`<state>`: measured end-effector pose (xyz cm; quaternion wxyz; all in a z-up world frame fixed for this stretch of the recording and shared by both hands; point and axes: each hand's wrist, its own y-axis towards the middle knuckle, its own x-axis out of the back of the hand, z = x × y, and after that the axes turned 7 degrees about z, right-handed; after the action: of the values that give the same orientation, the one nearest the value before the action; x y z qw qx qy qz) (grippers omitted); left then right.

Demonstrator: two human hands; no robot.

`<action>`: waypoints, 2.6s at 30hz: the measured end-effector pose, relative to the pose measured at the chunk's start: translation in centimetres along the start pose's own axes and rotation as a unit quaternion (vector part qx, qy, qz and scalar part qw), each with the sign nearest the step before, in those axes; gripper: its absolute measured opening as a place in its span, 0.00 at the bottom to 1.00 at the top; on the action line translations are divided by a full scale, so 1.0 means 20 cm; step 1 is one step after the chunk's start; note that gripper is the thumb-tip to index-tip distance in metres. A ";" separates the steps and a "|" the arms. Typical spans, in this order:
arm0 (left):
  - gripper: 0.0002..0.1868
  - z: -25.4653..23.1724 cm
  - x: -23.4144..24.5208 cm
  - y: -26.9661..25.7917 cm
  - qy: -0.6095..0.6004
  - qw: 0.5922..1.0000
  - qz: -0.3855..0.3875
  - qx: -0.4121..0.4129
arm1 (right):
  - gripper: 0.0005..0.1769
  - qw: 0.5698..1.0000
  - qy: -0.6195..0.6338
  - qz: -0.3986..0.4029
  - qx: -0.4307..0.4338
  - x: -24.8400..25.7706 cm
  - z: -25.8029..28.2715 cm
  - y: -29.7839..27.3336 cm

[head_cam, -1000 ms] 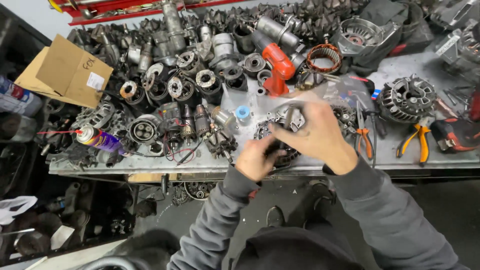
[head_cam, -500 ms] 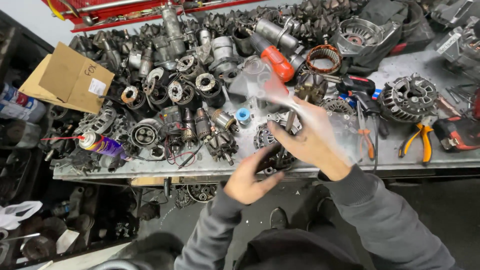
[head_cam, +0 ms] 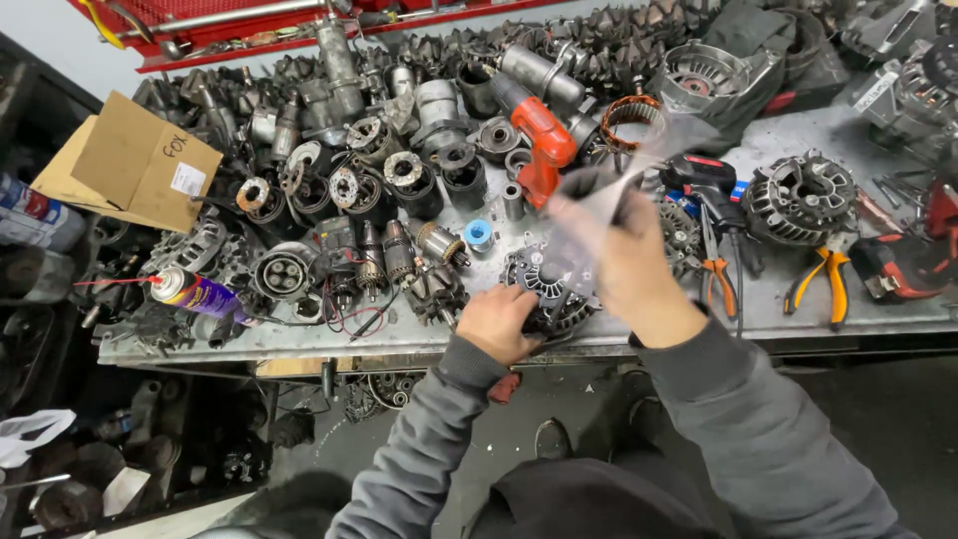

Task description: The person uses a hammer to tap on a car alternator placed on a workbench. They then switch to a wrench to tighten bolts on the same alternator. Finally, they use a screwdriver to work on the alternator's internal components.

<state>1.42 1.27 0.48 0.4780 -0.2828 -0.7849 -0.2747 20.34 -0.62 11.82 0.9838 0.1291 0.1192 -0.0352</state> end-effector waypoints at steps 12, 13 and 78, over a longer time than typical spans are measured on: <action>0.12 -0.01 -0.02 0.12 0.171 0.966 0.055 -0.184 | 0.12 0.969 0.239 -0.057 0.038 0.45 0.63 -0.42; 0.06 -0.01 -0.04 0.11 0.191 0.952 0.016 -0.240 | 0.20 0.961 0.264 -0.062 0.049 0.49 0.63 -0.46; 0.26 -0.65 -1.27 1.78 -0.228 0.921 0.212 0.234 | 0.30 0.758 -0.471 0.052 -0.448 2.53 -0.40 -0.86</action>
<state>44.11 12.05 -11.63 0.3858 -0.3777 -0.8361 0.0968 65.78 -17.11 -12.20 0.8616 -0.3531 -0.3642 0.0174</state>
